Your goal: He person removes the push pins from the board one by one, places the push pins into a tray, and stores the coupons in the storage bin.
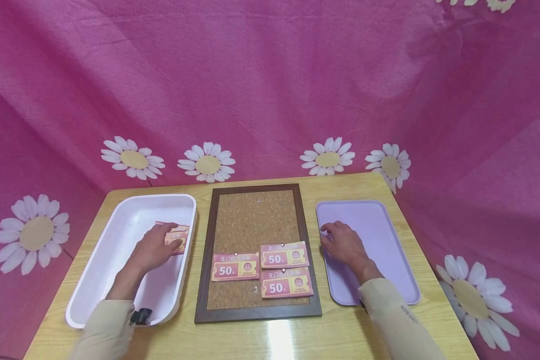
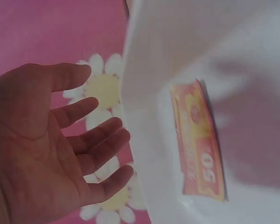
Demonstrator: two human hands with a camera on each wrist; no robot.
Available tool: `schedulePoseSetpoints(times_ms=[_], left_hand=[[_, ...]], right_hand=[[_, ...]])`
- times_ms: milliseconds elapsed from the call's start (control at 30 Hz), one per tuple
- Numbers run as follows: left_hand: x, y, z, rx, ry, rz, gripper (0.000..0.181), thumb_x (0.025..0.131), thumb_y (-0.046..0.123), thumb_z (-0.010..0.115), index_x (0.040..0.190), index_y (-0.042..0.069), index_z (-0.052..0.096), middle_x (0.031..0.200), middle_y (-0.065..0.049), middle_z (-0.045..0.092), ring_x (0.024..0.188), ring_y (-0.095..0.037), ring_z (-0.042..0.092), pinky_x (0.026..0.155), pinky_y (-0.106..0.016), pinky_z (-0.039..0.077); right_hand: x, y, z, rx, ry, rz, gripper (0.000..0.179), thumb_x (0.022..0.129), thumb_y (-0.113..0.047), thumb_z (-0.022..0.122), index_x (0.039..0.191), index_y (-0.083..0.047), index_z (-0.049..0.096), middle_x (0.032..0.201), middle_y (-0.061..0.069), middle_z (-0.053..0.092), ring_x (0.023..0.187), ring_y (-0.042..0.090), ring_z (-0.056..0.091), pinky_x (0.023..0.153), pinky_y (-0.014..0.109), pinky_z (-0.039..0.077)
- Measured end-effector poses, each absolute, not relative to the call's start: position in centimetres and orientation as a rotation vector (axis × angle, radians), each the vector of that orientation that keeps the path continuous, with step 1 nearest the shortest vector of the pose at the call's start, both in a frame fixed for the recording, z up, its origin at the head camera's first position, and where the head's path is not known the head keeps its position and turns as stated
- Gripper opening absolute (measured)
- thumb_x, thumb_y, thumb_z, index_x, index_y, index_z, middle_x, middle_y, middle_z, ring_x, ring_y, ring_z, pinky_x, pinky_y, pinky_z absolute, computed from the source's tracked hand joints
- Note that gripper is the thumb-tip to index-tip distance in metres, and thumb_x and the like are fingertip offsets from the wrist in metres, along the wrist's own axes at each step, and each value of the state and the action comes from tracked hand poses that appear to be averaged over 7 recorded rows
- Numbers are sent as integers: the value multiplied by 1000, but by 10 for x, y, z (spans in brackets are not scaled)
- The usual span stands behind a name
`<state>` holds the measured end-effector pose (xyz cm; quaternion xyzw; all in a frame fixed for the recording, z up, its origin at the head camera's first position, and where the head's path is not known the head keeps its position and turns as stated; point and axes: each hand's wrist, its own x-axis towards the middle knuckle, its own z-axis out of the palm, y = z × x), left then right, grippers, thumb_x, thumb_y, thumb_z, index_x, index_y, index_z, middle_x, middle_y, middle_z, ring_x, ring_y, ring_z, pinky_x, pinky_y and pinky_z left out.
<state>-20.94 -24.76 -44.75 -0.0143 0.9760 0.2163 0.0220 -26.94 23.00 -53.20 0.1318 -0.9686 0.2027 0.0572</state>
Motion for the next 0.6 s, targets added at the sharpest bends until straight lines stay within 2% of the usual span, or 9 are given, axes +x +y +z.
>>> schedulePoseSetpoints(times_ms=[267, 600], left_hand=[[-203, -222, -442, 50, 3043, 620, 53, 91, 33, 56, 138, 10, 49, 136, -22, 51, 124, -42, 50, 96, -60, 42], [-202, -184, -445, 44, 3017, 596, 53, 89, 35, 62, 137, 15, 51, 133, -16, 54, 119, -34, 53, 95, -55, 43]], right_hand=[[-267, 213, -528, 464, -2957, 615, 27, 87, -26, 63, 109, -12, 67, 105, 10, 66, 97, 30, 62, 83, 48, 48], [-268, 203, -532, 479, -2937, 690, 26, 85, -24, 66, 109, -14, 68, 103, 5, 65, 92, 22, 64, 82, 44, 50]])
